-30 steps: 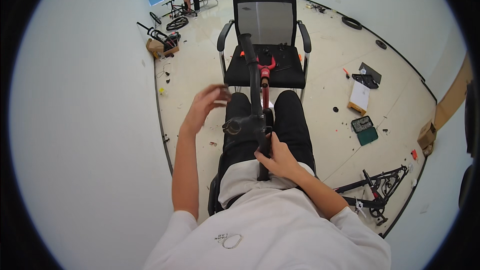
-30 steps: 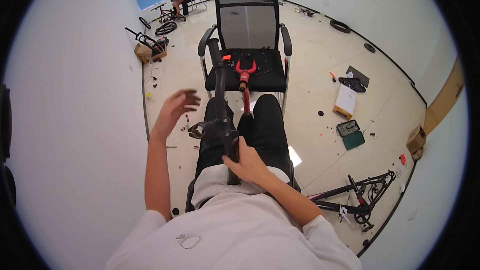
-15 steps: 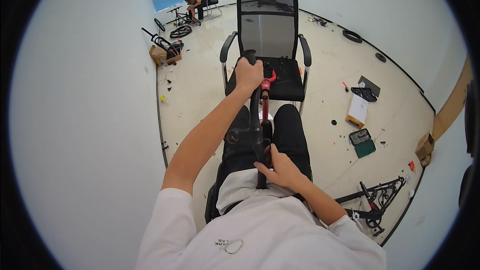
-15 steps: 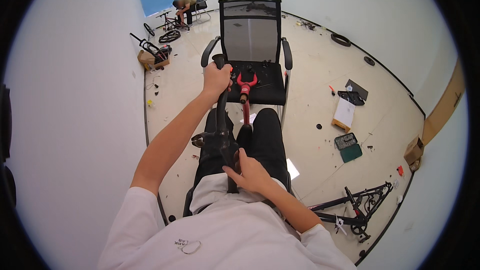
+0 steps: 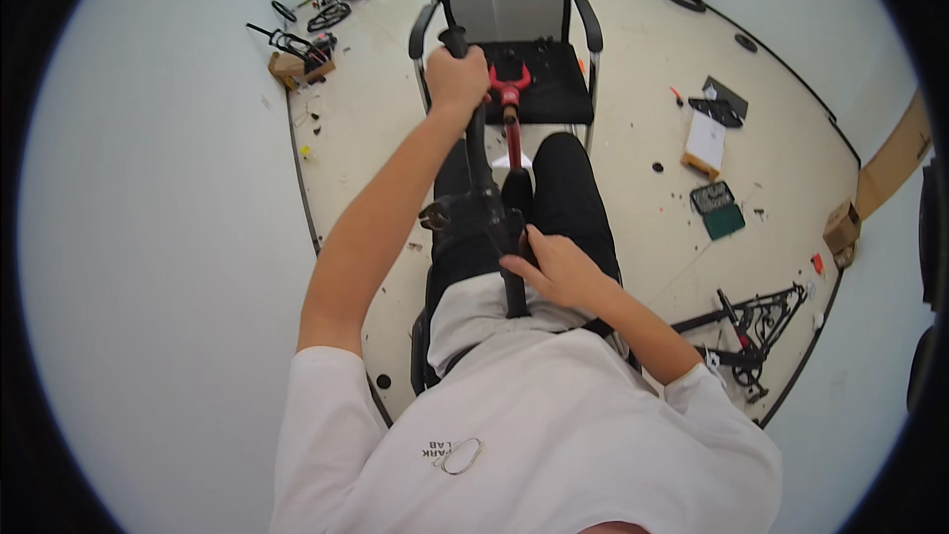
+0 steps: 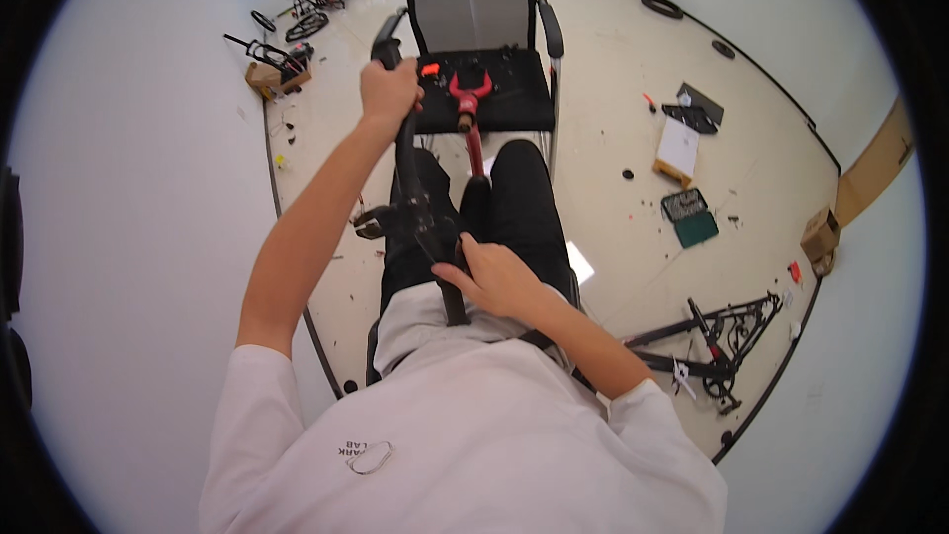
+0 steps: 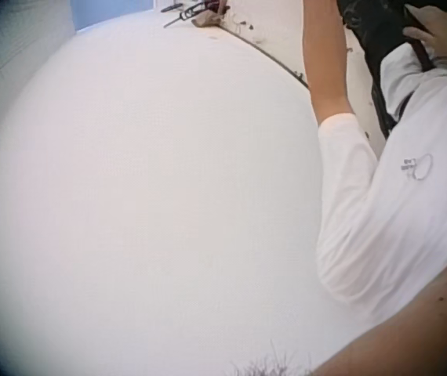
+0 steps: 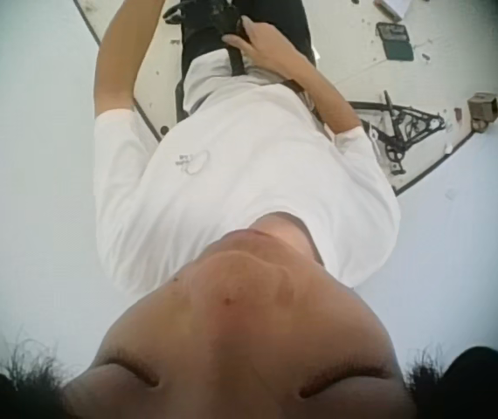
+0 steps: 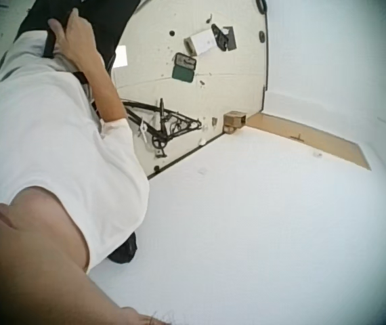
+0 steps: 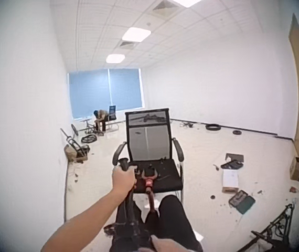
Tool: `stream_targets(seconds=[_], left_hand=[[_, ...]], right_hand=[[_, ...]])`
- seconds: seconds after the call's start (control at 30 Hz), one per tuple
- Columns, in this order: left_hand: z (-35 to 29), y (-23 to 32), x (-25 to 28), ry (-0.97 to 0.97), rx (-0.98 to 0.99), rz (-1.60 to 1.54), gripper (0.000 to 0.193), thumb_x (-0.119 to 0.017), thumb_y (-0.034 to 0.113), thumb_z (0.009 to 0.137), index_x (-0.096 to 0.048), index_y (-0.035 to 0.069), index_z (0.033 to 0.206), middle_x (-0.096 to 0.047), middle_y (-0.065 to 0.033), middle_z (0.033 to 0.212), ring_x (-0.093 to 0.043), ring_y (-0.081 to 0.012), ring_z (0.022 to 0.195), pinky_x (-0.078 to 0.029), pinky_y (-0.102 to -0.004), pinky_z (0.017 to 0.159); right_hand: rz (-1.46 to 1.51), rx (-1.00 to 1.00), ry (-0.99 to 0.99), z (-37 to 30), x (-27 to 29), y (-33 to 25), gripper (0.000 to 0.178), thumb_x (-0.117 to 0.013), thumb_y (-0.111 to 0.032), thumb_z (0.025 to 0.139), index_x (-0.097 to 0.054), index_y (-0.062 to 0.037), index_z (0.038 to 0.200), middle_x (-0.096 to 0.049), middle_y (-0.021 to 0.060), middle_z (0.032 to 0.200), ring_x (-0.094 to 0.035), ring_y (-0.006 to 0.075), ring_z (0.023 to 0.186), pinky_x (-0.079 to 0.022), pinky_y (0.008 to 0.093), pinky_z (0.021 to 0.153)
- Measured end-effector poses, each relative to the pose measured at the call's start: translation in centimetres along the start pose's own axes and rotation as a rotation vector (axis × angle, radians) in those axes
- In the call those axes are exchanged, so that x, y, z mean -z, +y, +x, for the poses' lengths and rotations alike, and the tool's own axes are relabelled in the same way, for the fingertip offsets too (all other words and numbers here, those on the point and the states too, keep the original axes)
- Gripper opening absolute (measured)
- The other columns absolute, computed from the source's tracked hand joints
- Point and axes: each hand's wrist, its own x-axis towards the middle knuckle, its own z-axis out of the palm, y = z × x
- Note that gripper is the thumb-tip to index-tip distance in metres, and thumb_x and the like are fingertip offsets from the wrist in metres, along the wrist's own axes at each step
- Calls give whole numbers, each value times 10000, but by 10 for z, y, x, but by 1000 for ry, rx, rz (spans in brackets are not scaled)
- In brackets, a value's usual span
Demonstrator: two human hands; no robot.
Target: The person assembles a bicycle handlebar by inserting and tightening bolts into the stem clamp while seated. The person repeatedly adjusts the handlebar position and tightens the bolts with a hex key to secure the assembly.
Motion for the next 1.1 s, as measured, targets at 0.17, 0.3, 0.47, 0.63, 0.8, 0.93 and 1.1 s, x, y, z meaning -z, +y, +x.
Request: stream_targets(seconds=[0.17, 0.3, 0.47, 0.63, 0.8, 0.93, 1.1], left_hand=[[-7, 4, 10, 14, 65, 34, 252, -583, 139, 822, -558, -50, 657, -596, -129, 558, -585, -209, 406, -485, -334, 410], [-7, 4, 17, 47, 106, 41, 222, -579, 143, 828, -539, -54, 735, -595, -125, 577, -580, -202, 420, -489, -323, 429], [0, -6, 16, -5, 103, -60, 196, -576, 140, 832, -497, -36, 802, -589, -127, 614, -568, -182, 454, -483, -314, 425], [9, -17, 13, -95, 109, -180, 183, -578, 134, 833, -473, -15, 821, -572, -108, 621, -570, -171, 474, -484, -309, 424], [12, -24, 8, -133, 136, -222, 178, -595, 127, 834, -494, -14, 792, -566, -92, 624, -572, -161, 477, -485, -300, 422], [16, -30, 1, -119, 133, -219, 184, -607, 136, 837, -516, -11, 773, -570, -91, 629, -579, -161, 474, -479, -298, 410], [11, -26, -6, -107, 148, -136, 187, -600, 146, 842, -512, -4, 773, -561, -81, 617, -569, -159, 468, -467, -294, 410]], right_hand=[[-80, -35, 94, -7, -17, 0, 491, -570, -423, 936, -494, 32, 769, -551, 205, 577, -574, 387, 570, -452, 438, 546], [-75, -65, 2, -3, -6, -11, 426, -600, -359, 931, -510, 34, 794, -561, 197, 593, -571, 371, 553, -441, 403, 532], [157, -98, -227, -2, 21, -11, 284, -627, -203, 900, -547, 68, 923, -617, 188, 643, -634, 325, 588, -496, 355, 574], [281, 105, -236, -14, 22, 23, 525, -624, -19, 823, -433, 59, 1305, -676, 169, 858, -693, 256, 791, -544, 318, 754], [-139, 301, -111, -13, 15, 37, 599, -701, -39, 753, -475, 32, 1302, -681, 139, 971, -680, 268, 877, -547, 347, 811], [-387, 558, 80, -5, 21, 43, 598, -767, -142, 694, -565, -6, 1240, -660, 119, 1085, -665, 259, 949, -535, 367, 871], [-593, 925, 196, 14, 42, 23, 523, -721, -247, 729, -615, -15, 1185, -609, 132, 1229, -600, 266, 1134, -476, 435, 1002]])
